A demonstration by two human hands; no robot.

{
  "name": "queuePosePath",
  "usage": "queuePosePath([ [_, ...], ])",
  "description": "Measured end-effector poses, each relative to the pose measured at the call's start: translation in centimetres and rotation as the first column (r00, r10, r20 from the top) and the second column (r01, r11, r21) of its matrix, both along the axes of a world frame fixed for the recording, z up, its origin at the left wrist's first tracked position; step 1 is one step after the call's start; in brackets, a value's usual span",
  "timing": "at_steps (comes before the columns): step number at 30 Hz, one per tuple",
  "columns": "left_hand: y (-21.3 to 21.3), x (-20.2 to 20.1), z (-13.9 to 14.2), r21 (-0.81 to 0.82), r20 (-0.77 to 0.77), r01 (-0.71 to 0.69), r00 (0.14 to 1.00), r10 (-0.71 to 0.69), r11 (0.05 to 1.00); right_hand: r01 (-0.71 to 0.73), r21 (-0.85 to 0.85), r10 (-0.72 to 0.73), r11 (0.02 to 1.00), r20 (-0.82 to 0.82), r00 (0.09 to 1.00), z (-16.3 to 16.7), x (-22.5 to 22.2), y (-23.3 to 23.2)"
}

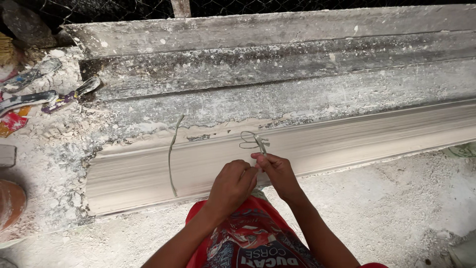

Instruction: The person ties multiple small green cords into loops on a long white decorative molding. They then pick up a bucket and scrape excess white material from the molding's edge with a tool.

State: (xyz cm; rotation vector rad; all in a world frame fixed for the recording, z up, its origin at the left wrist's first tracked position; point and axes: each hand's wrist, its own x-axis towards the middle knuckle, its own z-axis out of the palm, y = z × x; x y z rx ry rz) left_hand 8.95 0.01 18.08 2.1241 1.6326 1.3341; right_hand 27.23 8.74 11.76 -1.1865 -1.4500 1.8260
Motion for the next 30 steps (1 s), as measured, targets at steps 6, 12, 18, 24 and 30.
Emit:
queuePosePath([
  [6, 0.4, -2.4, 1.8, 0.226, -0.252, 0.303, 0.936, -0.245, 0.926, -0.471, -0.085, 0.472, 0.878, -0.008, 0.882, 1.1, 1.4, 1.7],
  [12, 0.2, -2.6, 1.3, 0.217, -0.296, 0.374, 0.905, -0.305, 0.902, -0.673, -0.13, 0.685, 0.728, 0.132, 0.716, 1.9, 2.4, 2.4],
  [18, -1.1, -0.8, -0.3, -0.054, 0.197, 0.145, 0.971, -0.132, 0.988, -0.45, 0.065, 0.42, 0.89, 0.262, 0.869, 4.3, 0.8, 0.6],
  [24, -0.6, 2.0, -0.2, -0.354, 0.828, 0.248, 0.531, 0.179, 0.902, -0.253, 0.839, -0.104, 0.483, 0.341, 0.934, 7.4, -1.6, -1.7],
  [30, 0.5, 1.5, 0.8, -0.397, 0.917, 0.487, 0.181, 0.354, 0.778, -0.117, 0.923, -0.112, 0.366, 0.169, 0.979, 6.8, -2.1, -1.8],
])
